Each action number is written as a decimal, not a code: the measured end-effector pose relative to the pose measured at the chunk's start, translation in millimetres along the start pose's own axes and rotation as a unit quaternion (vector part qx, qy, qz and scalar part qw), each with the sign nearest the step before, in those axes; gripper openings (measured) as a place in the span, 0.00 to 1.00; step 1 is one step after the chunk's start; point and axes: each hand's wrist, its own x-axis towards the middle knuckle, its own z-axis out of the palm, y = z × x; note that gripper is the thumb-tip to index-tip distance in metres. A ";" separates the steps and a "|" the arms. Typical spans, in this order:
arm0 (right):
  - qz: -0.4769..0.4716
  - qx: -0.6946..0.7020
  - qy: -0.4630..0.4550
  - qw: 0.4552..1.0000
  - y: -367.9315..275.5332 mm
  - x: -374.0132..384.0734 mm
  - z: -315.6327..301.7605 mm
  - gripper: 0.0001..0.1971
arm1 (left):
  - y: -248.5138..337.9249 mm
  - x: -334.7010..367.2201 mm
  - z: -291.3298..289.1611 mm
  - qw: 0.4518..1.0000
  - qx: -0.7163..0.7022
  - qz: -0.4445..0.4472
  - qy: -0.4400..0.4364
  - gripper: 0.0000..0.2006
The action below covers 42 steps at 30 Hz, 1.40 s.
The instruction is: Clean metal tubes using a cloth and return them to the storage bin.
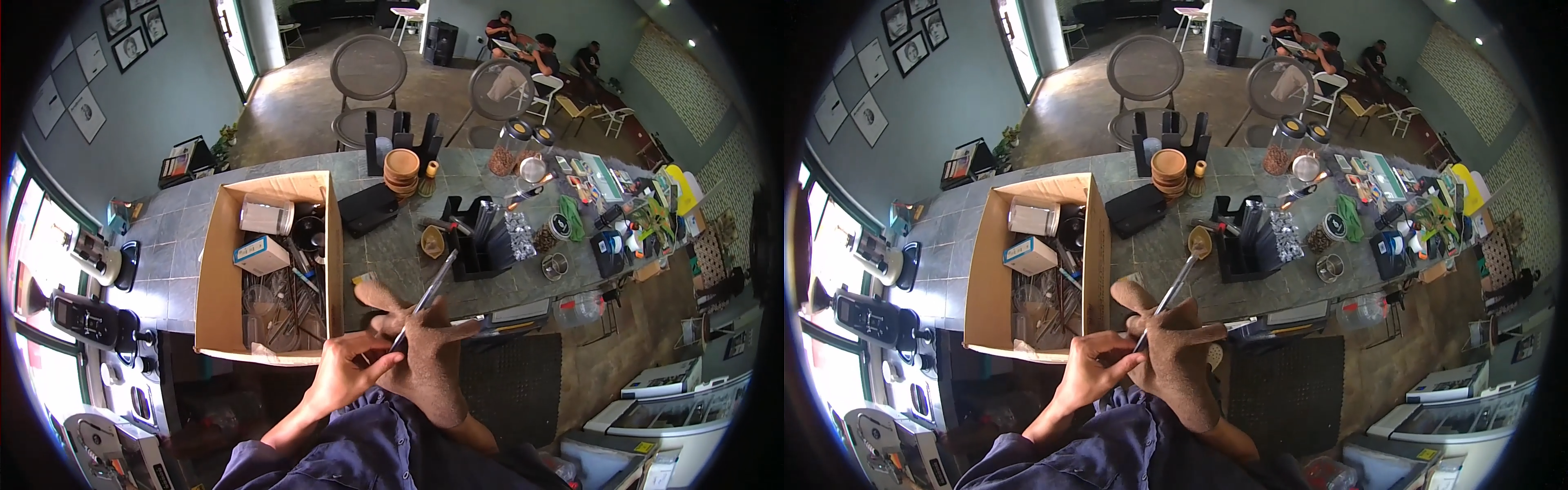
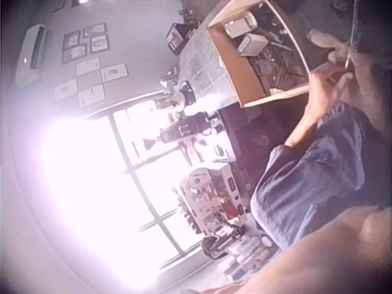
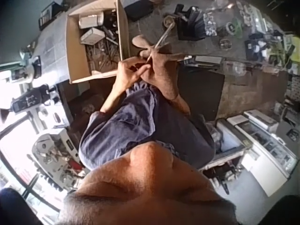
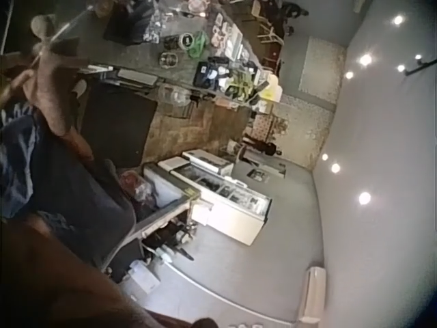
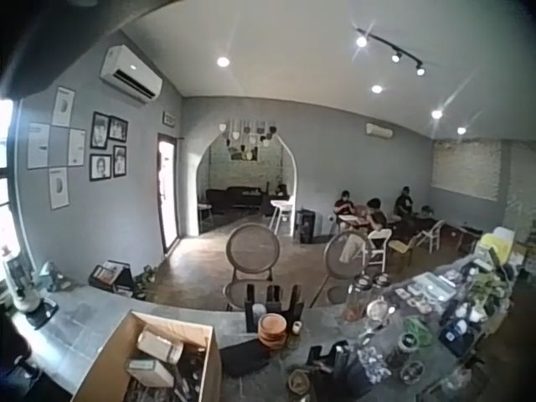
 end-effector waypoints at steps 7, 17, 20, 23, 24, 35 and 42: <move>0.010 0.035 0.004 0.999 11.7 -9.6 7.5 0.13 | -8.3 -6.0 15.0 0.993 -0.092 -0.078 0.005 0.06; -0.025 0.251 0.026 0.967 43.9 -24.8 64.0 0.15 | -16.4 -0.5 25.8 0.998 0.009 0.029 0.057 0.07; 0.113 0.491 -0.032 0.863 74.9 -22.6 98.5 0.15 | -12.8 0.1 24.9 0.999 0.021 0.030 0.026 0.07; 0.222 0.796 -0.141 0.546 66.6 -5.5 72.7 0.14 | -17.2 -6.6 24.6 1.000 -0.004 0.009 0.021 0.08; 0.207 0.917 -0.148 0.306 57.2 -1.1 53.7 0.13 | -16.5 -8.3 25.2 0.999 -0.024 0.002 0.022 0.08; 0.277 0.923 -0.018 0.265 103.0 16.1 21.9 0.08 | -9.7 -19.6 23.3 1.000 -0.013 -0.013 0.009 0.04; 0.416 0.873 0.159 0.198 135.9 7.8 5.9 0.09 | -10.4 -20.2 31.5 1.000 0.005 0.025 0.016 0.03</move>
